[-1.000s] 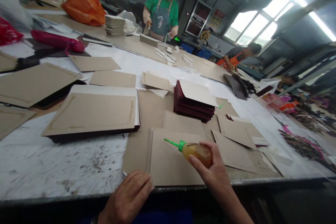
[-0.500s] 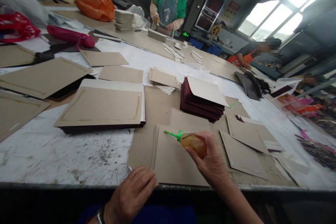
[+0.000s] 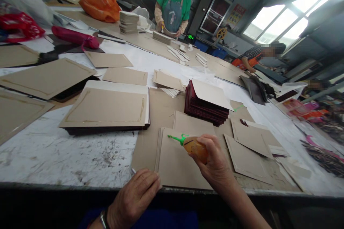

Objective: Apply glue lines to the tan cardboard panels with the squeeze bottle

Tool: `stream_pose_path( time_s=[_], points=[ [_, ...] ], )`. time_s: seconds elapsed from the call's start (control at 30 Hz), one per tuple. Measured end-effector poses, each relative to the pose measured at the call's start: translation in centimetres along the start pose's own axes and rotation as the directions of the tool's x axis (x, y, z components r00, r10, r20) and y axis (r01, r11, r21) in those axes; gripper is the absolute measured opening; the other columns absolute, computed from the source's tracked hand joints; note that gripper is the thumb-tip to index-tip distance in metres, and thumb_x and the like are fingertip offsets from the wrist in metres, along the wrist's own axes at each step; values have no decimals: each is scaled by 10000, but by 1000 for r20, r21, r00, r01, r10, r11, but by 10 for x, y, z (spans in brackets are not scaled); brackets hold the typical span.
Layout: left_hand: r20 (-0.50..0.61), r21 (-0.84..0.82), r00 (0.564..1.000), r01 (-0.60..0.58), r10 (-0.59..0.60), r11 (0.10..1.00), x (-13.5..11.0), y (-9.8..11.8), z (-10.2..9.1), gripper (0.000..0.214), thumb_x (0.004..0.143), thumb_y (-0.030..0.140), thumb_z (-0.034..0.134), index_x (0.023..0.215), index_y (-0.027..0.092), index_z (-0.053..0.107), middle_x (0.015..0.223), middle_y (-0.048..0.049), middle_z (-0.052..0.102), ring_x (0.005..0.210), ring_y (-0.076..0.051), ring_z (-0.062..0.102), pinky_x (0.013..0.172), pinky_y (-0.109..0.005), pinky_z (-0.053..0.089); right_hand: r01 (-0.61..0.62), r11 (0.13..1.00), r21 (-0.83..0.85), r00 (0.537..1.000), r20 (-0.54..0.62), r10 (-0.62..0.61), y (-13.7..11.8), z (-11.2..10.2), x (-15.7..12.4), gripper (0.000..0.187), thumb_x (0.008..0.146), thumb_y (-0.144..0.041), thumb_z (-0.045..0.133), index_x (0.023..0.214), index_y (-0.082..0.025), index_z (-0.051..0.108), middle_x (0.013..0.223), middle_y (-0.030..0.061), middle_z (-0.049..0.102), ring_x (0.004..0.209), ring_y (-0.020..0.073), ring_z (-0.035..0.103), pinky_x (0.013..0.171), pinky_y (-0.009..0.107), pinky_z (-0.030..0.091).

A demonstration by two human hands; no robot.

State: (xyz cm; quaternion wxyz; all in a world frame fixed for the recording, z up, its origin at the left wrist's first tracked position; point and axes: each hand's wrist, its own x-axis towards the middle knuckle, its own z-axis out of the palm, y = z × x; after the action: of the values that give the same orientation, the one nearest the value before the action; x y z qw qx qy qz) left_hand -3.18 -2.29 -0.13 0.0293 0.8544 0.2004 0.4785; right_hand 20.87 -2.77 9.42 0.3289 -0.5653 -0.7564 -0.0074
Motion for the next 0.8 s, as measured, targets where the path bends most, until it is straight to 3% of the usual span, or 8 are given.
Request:
stream_pose_path(
  time_s=[0.23,0.47,0.8],
  points=[
    [6,12,1000,-10,10,1000,-2,0,0,214,915,40,439,973,99,637,906,-92,675,927,-153,618,876,-317,528,93,996,0,995,34,-93,-6,-4,6,305,833,-152,601,1102,-260,504,1005,75,534,885,226,554,752,365,512],
    [5,1,1000,-3,3,1000,-3,-1,1,203,910,45,450,993,106,624,907,-86,666,914,-151,611,881,-325,527,107,994,26,990,86,-109,-15,-14,-3,345,831,-117,603,1123,-266,497,1017,73,555,919,225,542,780,360,510],
    [13,-3,1000,-3,3,1000,-8,-1,3,171,879,47,500,985,100,623,901,-97,653,885,-163,613,860,-336,535,150,987,-61,987,71,-145,-7,-1,14,284,822,-107,606,1051,-251,519,1003,74,537,910,244,529,780,377,504]
  ],
)
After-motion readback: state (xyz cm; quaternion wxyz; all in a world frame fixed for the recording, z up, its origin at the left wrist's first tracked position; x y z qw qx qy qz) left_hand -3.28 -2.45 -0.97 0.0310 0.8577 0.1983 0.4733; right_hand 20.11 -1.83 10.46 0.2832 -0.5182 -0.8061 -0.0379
